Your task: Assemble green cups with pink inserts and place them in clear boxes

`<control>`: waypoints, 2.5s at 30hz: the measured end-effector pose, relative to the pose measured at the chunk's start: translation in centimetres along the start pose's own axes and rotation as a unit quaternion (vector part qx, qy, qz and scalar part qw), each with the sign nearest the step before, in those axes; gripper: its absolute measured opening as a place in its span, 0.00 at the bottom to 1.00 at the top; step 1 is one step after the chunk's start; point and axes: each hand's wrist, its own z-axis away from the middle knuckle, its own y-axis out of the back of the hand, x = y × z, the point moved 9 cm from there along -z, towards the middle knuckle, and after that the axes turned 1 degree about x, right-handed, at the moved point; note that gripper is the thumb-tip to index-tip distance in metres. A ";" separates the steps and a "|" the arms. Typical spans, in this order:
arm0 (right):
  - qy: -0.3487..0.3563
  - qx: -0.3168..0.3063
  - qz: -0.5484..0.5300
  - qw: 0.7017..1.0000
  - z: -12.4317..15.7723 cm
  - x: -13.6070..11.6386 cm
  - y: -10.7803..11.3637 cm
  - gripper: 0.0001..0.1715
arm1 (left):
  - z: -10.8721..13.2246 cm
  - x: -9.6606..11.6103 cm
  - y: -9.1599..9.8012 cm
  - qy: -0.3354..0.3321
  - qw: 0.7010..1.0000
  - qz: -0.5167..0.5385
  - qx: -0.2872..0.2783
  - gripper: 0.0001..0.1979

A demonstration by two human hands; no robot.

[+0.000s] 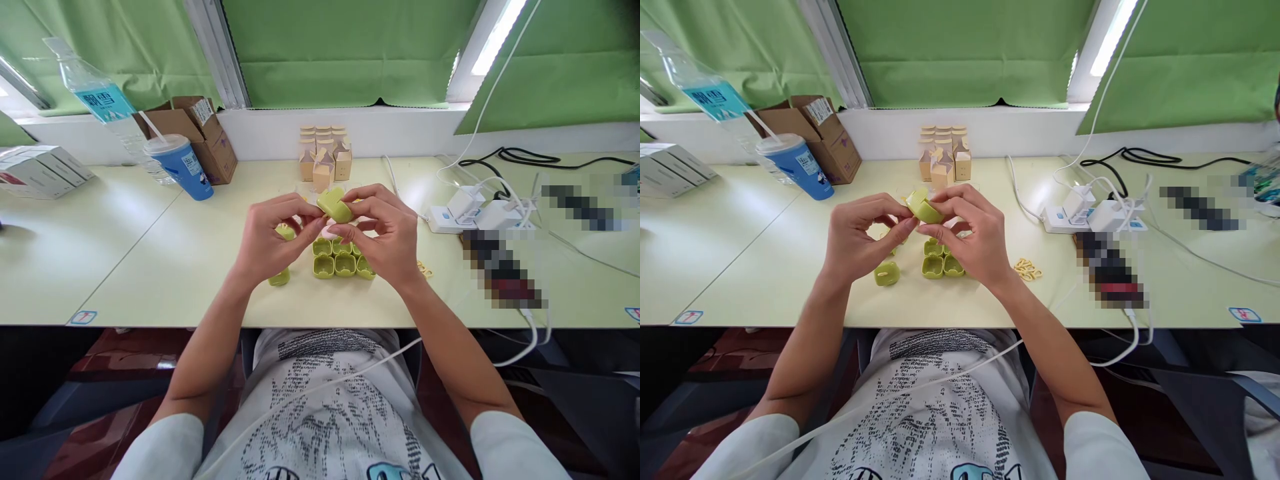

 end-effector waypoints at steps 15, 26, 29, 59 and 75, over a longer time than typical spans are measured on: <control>-0.047 0.014 -0.003 0.999 -0.1 0.4 0.2 0.19 | 0.0 -0.1 -0.1 0.040 0.999 -0.002 -0.005 0.09; 0.029 -0.001 0.039 0.999 -0.1 -0.7 -0.1 0.18 | 0.0 -0.1 -0.4 0.017 1.000 -0.019 -0.012 0.06; -0.008 -0.016 0.027 0.999 -0.1 -0.2 -0.2 0.18 | -0.1 0.0 -0.3 0.020 1.000 -0.022 -0.009 0.06; -0.055 -0.083 -0.027 0.995 0.0 1.2 -0.5 0.35 | 0.4 -0.9 -1.2 0.032 0.996 -0.062 -0.053 0.10; -0.059 -0.079 -0.028 0.995 -0.2 0.6 -0.2 0.34 | 0.0 -0.4 -0.3 0.012 0.998 -0.059 -0.035 0.11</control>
